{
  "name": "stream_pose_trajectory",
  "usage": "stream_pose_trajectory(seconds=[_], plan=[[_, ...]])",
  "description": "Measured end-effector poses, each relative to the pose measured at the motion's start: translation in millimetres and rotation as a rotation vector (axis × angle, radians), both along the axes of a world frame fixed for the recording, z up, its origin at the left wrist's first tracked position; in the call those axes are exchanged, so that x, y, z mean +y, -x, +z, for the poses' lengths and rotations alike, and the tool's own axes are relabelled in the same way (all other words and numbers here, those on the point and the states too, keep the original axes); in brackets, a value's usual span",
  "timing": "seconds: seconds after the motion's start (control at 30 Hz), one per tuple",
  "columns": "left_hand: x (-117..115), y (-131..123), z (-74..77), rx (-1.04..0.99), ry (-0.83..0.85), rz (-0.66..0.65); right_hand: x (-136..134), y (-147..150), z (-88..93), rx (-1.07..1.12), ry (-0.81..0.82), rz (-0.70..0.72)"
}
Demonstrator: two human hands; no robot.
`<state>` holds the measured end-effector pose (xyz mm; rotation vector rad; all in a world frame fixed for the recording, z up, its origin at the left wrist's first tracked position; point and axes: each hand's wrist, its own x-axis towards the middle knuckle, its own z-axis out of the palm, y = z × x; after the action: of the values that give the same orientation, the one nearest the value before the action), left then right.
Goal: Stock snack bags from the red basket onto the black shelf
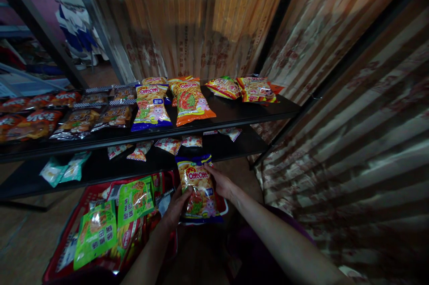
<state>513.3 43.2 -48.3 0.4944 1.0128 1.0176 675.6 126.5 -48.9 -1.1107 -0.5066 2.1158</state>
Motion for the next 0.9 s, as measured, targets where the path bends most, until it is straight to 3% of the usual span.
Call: stream_pose_trajectory(seconds=[0.1, 0.17, 0.3, 0.43, 0.7, 0.8, 0.9], plan=[[-6, 5, 12.4, 0.044, -0.042, -0.034, 4, 2, -3.8, -0.026, 0.061, -0.061], [-13, 9, 11.7, 0.083, -0.047, -0.049, 7, 2, -4.5, -0.051, 0.106, -0.091], [-24, 16, -7.7, 0.089, -0.035, -0.024, 12, 0, -0.5, -0.031, 0.134, -0.107], [-23, 15, -20.3, 0.165, 0.006, 0.112, 9, -1, 7.1, 0.012, 0.093, -0.04], [-9, 16, 14.5, 0.265, -0.06, 0.136, -9, -11, 4.6, 0.066, -0.01, 0.134], [-8, 15, 14.3, 0.307, -0.069, 0.17, -15, -10, -0.4, 0.043, 0.015, 0.103], [-9, 11, 2.4, 0.33, -0.006, 0.259, -18, -8, -3.4, 0.05, 0.05, 0.063]])
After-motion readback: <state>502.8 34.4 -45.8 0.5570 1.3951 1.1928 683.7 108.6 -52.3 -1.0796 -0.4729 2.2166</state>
